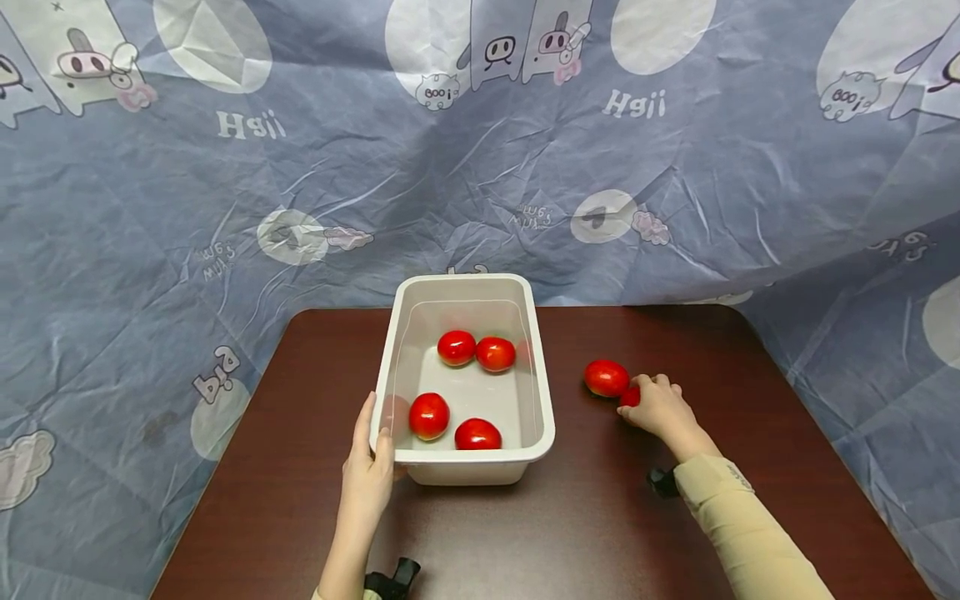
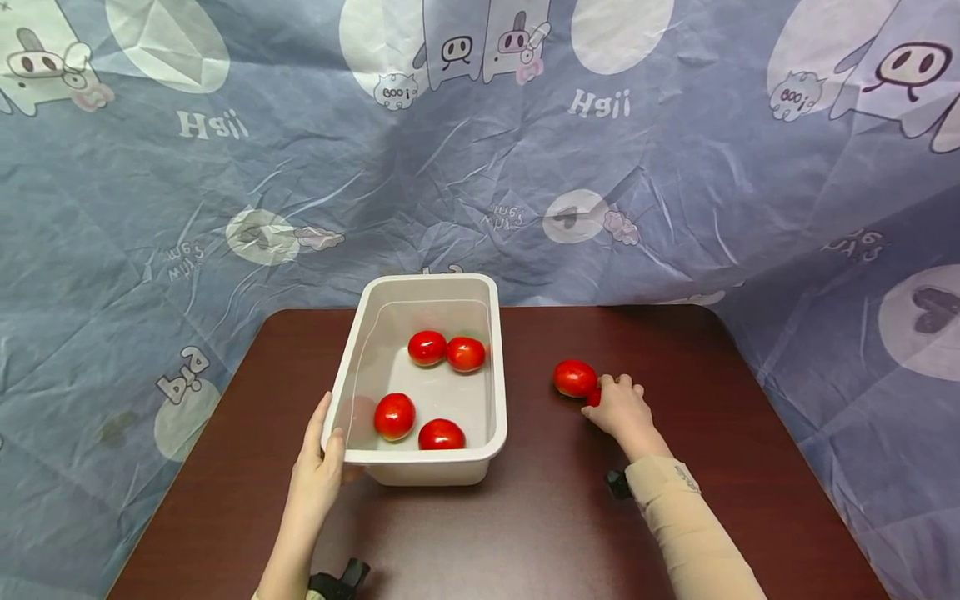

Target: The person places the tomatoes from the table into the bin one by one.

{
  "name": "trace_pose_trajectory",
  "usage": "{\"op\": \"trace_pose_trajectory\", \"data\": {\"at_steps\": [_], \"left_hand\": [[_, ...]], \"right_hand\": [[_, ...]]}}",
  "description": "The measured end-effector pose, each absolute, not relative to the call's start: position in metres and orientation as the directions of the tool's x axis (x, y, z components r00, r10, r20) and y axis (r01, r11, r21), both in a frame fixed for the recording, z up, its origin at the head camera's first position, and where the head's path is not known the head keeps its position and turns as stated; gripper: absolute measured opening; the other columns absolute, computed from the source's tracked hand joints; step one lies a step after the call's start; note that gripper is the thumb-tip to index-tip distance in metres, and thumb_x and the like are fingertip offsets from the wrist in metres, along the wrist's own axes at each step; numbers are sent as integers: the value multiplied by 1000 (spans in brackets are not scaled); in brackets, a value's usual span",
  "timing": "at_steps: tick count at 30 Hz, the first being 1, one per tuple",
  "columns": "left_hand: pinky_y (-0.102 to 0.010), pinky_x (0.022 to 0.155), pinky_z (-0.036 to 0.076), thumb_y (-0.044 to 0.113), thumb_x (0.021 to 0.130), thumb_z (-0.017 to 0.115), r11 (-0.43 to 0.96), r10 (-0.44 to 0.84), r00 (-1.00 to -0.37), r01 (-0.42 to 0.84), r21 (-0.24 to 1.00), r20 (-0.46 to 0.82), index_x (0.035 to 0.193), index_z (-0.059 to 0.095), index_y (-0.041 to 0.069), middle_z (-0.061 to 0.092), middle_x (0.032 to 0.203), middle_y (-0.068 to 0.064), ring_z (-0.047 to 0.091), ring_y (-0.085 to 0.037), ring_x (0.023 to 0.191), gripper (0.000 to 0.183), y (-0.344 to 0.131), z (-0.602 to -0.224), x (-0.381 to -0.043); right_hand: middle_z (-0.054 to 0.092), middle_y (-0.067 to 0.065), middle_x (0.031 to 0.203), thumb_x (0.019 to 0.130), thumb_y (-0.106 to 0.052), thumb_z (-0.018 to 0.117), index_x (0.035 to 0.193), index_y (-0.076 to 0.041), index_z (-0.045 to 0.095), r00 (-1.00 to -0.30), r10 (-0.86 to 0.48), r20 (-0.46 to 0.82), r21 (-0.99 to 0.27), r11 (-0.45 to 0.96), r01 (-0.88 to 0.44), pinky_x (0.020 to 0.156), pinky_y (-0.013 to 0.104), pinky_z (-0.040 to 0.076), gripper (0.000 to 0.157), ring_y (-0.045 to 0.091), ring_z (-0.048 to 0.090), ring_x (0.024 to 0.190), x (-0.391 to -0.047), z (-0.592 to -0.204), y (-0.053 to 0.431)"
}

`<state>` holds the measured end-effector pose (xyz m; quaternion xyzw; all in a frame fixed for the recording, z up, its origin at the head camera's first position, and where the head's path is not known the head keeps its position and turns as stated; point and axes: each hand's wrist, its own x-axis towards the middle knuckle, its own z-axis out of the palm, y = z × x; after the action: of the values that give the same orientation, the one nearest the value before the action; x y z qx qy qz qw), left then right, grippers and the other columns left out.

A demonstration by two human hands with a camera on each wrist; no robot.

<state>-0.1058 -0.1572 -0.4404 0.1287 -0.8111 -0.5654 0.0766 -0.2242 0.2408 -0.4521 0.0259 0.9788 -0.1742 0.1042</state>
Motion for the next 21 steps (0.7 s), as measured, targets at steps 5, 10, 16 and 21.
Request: {"op": "trace_pose_trajectory", "data": {"at_steps": [5,10,16,21], "left_hand": [[-45,70,62,18,102,40,324,-297,-955,-117,939,-16,155,29,30,41,152,-17,60,-46,113,56,-157,-441,-106],[-46,72,61,18,102,40,335,-298,-954,-112,936,-7,155,30,31,43,151,-17,60,-45,113,56,-156,-441,-105],[-47,73,61,18,102,40,333,-300,-954,-107,937,-2,155,30,31,44,150,-18,60,-46,113,56,-156,-441,-105],[-46,72,61,18,102,40,335,-302,-953,-111,936,-5,155,30,31,43,150,-18,60,-45,114,56,-157,-441,-105]], "right_hand": [[41,38,125,82,-24,74,134,8,46,-981,21,-195,-354,931,90,79,60,49,67,52,42,107,-222,-459,243],[39,39,126,80,-19,76,132,9,46,-985,20,-171,-362,928,82,78,60,49,67,55,42,106,-220,-464,245],[39,39,123,78,-17,78,130,9,48,-988,20,-150,-367,927,74,77,59,49,66,54,44,104,-221,-469,246],[41,38,119,76,-17,79,130,8,48,-991,18,-133,-371,926,66,76,57,50,67,53,45,101,-220,-474,247]]}}
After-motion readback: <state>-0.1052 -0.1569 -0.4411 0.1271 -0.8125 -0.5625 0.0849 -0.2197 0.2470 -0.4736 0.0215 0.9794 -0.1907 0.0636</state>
